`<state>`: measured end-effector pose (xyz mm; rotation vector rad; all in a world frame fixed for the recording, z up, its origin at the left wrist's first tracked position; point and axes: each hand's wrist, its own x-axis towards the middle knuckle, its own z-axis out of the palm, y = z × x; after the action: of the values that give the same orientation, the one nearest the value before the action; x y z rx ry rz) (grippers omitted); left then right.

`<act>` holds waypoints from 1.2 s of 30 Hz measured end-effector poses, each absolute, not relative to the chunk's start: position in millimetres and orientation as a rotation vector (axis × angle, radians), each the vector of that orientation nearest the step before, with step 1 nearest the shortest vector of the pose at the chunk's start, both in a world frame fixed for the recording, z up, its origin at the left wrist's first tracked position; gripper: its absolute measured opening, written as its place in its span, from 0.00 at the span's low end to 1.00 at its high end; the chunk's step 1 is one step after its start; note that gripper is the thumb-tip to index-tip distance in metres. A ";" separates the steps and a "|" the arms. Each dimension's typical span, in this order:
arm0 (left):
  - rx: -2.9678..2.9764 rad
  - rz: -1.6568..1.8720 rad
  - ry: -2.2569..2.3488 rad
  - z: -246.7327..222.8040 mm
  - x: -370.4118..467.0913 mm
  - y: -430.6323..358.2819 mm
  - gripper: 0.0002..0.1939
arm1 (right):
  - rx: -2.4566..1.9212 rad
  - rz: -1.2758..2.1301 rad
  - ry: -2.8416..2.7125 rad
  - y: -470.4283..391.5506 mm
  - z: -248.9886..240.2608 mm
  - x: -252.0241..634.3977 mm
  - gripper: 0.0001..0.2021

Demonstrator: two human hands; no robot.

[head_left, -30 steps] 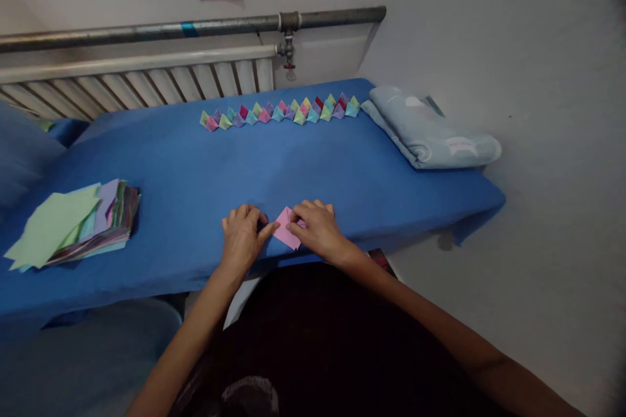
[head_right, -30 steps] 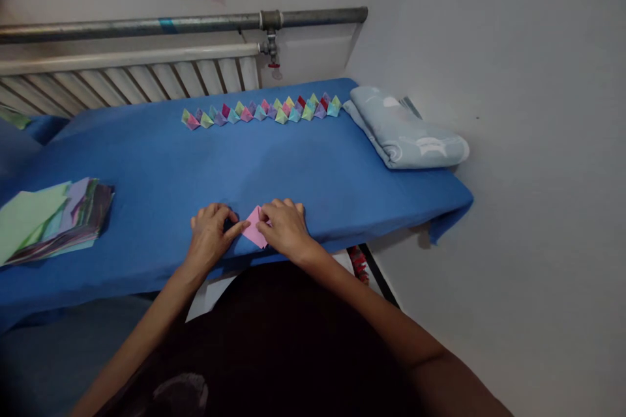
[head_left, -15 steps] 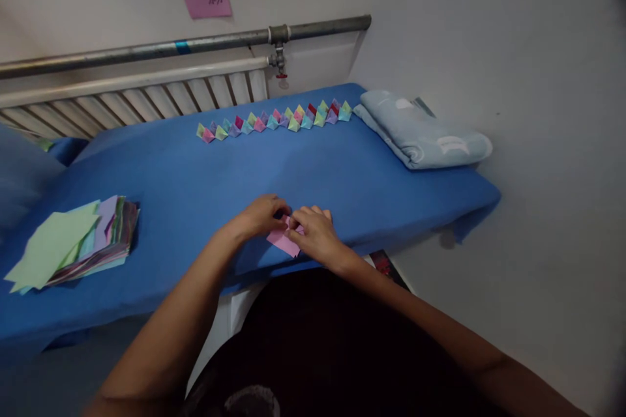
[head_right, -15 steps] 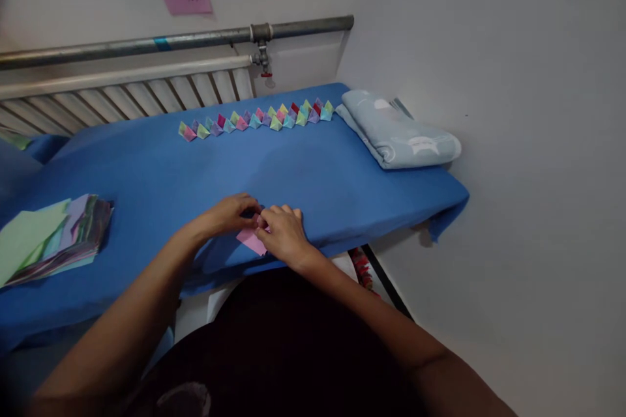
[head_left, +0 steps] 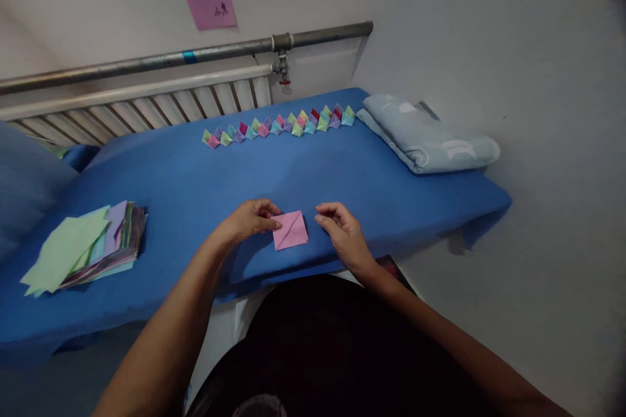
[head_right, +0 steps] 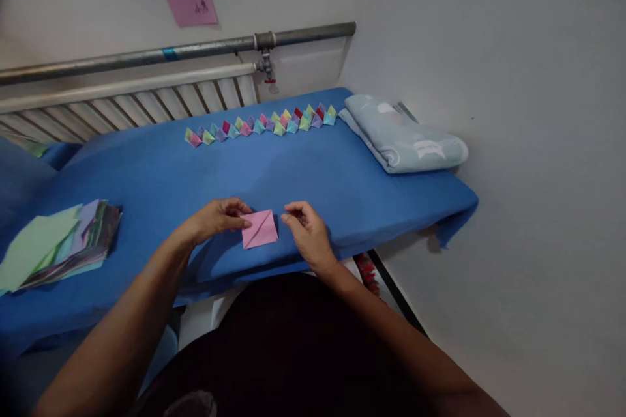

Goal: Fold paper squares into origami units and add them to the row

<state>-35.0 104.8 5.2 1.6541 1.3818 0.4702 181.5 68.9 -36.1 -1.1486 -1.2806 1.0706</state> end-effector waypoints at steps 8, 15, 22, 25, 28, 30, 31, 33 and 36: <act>0.763 1.384 1.168 3.2 -15.7 57.7 0.20 | -1.075 1.568 -1.082 59.3 -13.1 162.1 0.17; 0.533 1.469 1.069 -1.2 18.0 41.6 0.21 | -1.022 1.492 -1.124 58.7 -7.5 140.6 0.14; 0.598 1.240 1.110 -5.8 14.0 34.0 0.21 | -1.157 1.469 -1.250 61.9 -13.2 154.7 0.09; 0.683 1.118 1.101 -1.2 3.0 37.3 0.19 | -1.182 1.482 -1.347 60.2 -10.6 161.0 0.08; 0.781 1.089 1.126 6.8 -7.8 44.9 0.17 | -1.214 1.480 -1.483 59.7 -8.2 164.8 0.07; 0.908 1.031 1.181 11.8 -13.7 50.1 0.16 | -1.232 1.494 -1.542 60.0 -6.6 166.1 0.07; 0.965 0.997 1.207 13.8 -16.3 52.3 0.16 | -1.235 1.504 -1.555 60.1 -5.6 166.5 0.07; 1.034 0.934 1.246 16.4 -20.9 55.5 0.15 | -1.219 1.530 -1.574 60.5 -3.4 167.2 0.06; 1.050 0.824 1.241 16.8 -26.5 58.8 0.14 | -1.178 1.572 -1.620 61.0 -0.1 168.3 0.06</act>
<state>-26.5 58.8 16.8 1.0500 1.2411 0.8235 168.3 61.0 -0.1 -1.1778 -1.6197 1.5723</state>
